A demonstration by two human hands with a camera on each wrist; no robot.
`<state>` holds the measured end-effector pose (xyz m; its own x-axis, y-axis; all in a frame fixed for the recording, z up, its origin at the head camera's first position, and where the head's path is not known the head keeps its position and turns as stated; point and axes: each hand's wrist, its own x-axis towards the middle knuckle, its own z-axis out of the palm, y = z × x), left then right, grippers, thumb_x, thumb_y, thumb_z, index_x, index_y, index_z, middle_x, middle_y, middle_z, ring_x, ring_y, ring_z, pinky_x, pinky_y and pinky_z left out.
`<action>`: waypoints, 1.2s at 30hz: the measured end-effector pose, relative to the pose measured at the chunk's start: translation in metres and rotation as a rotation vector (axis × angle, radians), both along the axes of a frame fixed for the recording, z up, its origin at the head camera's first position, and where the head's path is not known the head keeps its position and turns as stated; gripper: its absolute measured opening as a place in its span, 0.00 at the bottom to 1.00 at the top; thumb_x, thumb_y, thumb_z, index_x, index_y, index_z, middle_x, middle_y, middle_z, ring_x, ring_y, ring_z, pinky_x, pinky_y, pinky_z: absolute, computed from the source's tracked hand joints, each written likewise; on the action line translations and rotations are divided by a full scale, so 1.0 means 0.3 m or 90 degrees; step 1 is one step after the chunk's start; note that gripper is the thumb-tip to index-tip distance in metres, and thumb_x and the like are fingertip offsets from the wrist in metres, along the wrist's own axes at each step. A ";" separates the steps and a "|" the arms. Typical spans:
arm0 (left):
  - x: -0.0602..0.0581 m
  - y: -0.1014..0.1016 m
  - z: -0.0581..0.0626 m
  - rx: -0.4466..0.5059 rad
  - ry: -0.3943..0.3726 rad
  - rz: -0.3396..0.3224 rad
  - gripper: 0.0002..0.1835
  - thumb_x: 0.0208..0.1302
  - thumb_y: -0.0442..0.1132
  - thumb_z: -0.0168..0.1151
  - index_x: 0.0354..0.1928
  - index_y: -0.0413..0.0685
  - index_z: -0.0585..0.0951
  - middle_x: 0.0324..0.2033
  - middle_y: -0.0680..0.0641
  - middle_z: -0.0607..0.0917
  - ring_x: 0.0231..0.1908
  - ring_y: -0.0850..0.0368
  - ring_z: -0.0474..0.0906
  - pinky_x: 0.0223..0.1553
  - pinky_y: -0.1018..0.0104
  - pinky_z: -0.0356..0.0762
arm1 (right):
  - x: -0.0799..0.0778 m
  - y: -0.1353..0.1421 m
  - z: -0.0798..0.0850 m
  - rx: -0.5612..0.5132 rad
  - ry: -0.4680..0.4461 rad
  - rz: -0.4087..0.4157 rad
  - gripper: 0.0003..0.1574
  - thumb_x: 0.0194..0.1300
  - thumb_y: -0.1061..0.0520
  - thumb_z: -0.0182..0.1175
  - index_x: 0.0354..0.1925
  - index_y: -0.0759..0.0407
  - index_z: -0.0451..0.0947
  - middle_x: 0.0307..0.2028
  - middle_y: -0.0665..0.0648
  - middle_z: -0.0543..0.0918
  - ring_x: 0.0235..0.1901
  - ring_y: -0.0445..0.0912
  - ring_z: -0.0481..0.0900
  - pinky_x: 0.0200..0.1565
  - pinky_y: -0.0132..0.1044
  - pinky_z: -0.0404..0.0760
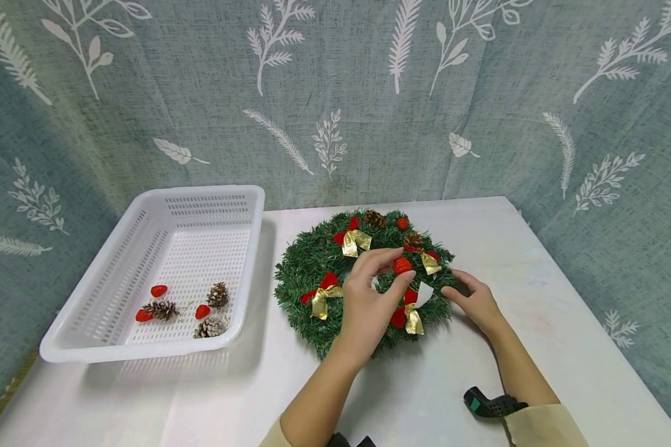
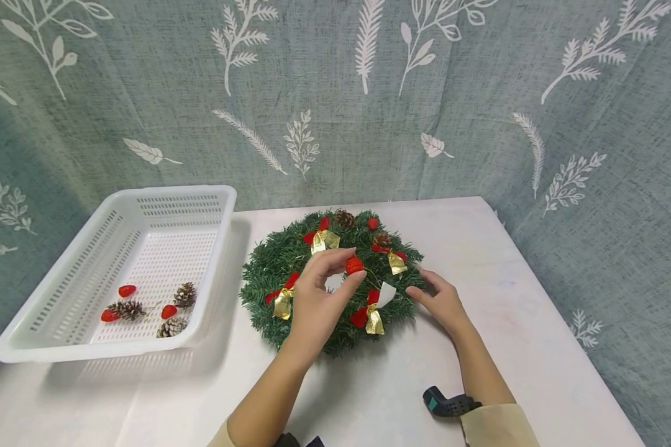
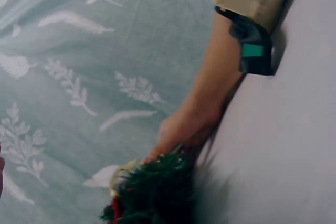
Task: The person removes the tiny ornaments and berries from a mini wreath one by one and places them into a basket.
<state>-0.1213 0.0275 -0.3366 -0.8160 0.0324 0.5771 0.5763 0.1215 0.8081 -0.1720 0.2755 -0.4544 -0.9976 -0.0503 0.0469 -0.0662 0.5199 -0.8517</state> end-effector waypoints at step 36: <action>-0.062 -0.292 0.051 0.154 -0.043 0.140 0.18 0.56 0.29 0.67 0.49 0.34 0.80 0.44 0.44 0.79 0.43 0.59 0.77 0.51 0.70 0.75 | -0.002 0.006 -0.003 0.007 0.002 0.006 0.37 0.67 0.54 0.58 0.67 0.70 0.60 0.65 0.74 0.63 0.63 0.65 0.64 0.61 0.55 0.66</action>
<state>-0.1400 -0.0601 -0.3213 -0.8249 -0.2805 0.4908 0.5017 0.0369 0.8643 -0.1727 0.2772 -0.4554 -0.9970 -0.0606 0.0486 -0.0733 0.5289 -0.8455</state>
